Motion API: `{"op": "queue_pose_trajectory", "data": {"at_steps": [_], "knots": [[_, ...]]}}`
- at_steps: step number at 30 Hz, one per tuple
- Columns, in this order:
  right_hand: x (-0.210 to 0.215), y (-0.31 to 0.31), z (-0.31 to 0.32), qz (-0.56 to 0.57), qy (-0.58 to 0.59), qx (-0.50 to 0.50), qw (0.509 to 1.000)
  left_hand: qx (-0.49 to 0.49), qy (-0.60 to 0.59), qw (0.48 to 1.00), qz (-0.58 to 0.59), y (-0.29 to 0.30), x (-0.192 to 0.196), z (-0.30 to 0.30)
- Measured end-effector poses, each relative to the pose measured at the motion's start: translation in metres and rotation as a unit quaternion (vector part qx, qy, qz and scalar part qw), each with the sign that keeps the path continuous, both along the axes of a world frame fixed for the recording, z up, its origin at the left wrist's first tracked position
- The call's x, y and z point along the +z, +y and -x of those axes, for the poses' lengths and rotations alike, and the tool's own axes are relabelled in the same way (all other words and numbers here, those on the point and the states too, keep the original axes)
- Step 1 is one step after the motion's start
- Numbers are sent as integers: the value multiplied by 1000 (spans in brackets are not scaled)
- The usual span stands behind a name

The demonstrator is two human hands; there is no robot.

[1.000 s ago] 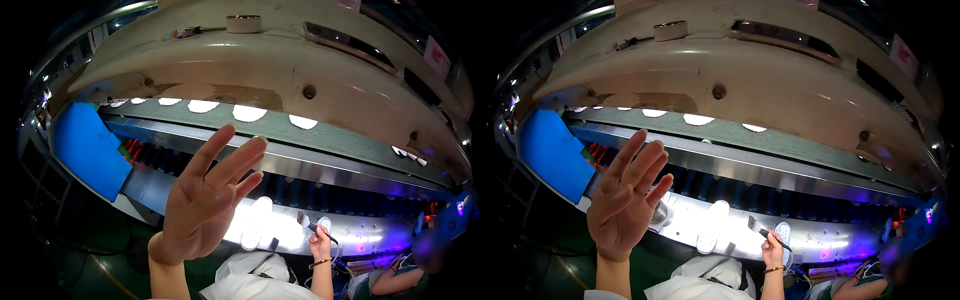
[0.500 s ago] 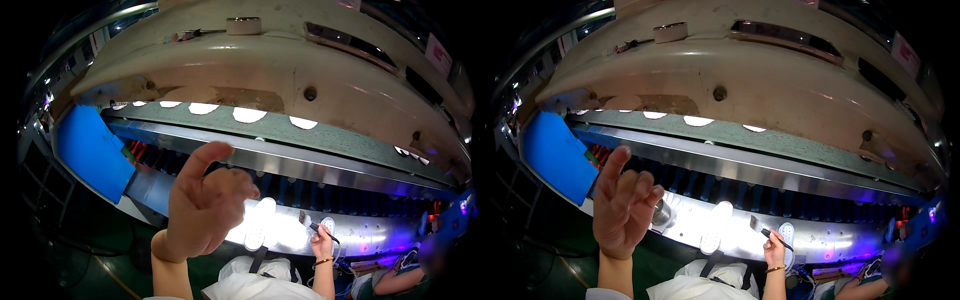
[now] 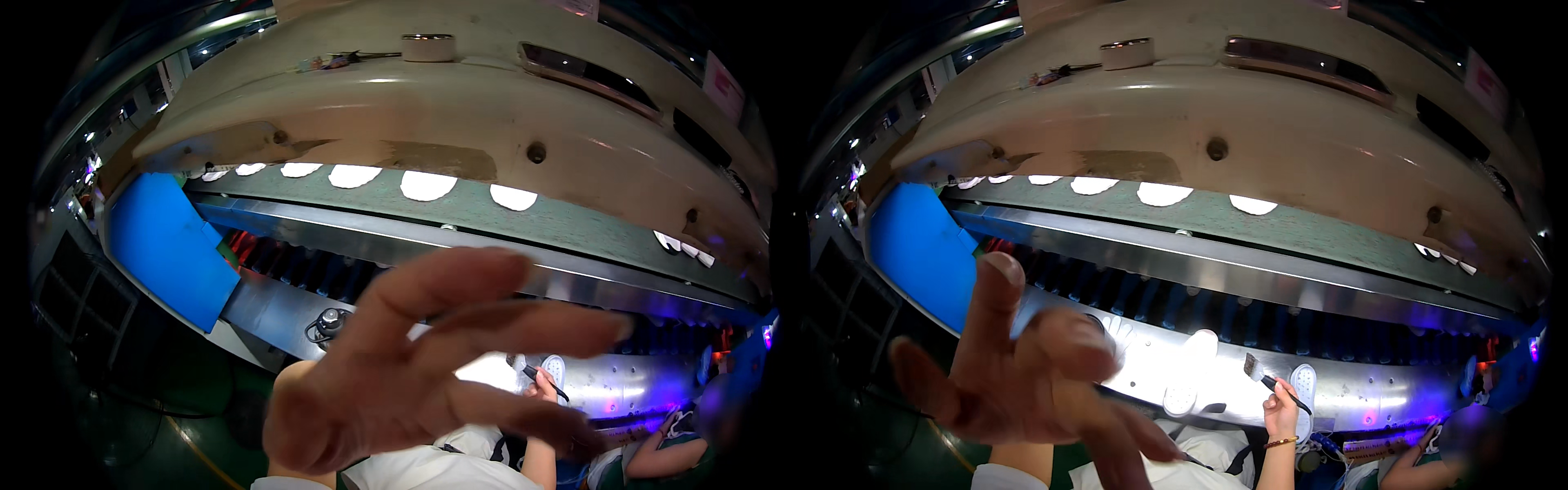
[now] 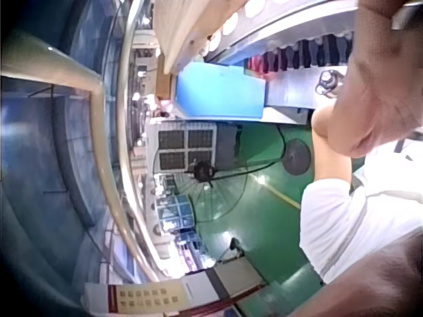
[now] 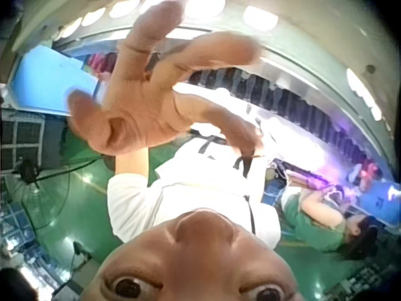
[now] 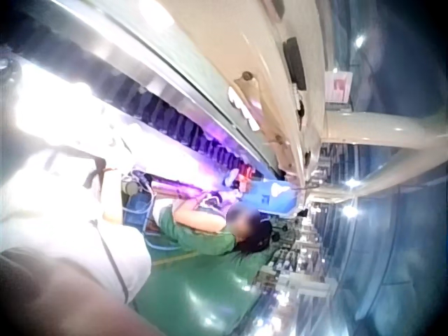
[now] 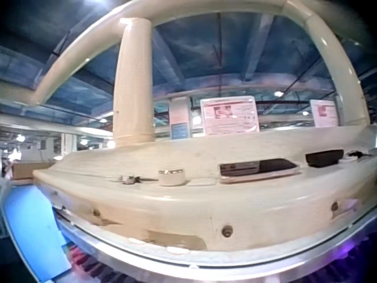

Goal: The person picks white slipper soles from a conveyor belt and paints them with a brush, then places them back on the belt. The process is repeated for multiple soles.

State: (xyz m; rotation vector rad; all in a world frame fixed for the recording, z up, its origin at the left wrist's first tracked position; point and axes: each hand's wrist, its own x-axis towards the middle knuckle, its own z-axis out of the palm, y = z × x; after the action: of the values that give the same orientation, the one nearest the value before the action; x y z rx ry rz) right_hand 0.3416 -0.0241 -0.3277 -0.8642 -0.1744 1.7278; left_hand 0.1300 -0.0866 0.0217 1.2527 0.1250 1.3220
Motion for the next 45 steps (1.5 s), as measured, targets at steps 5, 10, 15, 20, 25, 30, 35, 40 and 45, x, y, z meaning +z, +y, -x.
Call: {"op": "queue_pose_trajectory", "data": {"at_steps": [5, 10, 15, 20, 25, 30, 35, 40, 45], "knots": [[-1, 1, 2, -18, 16, -4, 1000, -87, 7, 995, -55, -4, 3, -12], [-1, -3, 1, -22, 25, -8, 999, -103, 23, 991, -78, -3, 11, -15], [-9, -6, -1, -23, 20, -5, 1000, -111, 34, 990, -84, -7, 11, -14], [-7, -10, -5, -24, 21, -4, 999, -118, 34, 989, -80, -12, 7, -19], [-7, -15, -13, -23, 19, -8, 1000, -117, 30, 989, -80, -15, 8, -24], [-29, -14, -26, -26, -4, -14, 1000, -122, 28, 989, -80, -16, 7, -30], [-25, -16, -27, -30, -2, -12, 999, -116, 23, 989, -83, -20, 4, -37], [-12, -19, -31, -31, 12, -23, 999, -122, 14, 989, -85, -20, 0, -46], [-33, -17, -35, -40, 2, -17, 999, -117, 4, 989, -85, -21, -2, -51]]}}
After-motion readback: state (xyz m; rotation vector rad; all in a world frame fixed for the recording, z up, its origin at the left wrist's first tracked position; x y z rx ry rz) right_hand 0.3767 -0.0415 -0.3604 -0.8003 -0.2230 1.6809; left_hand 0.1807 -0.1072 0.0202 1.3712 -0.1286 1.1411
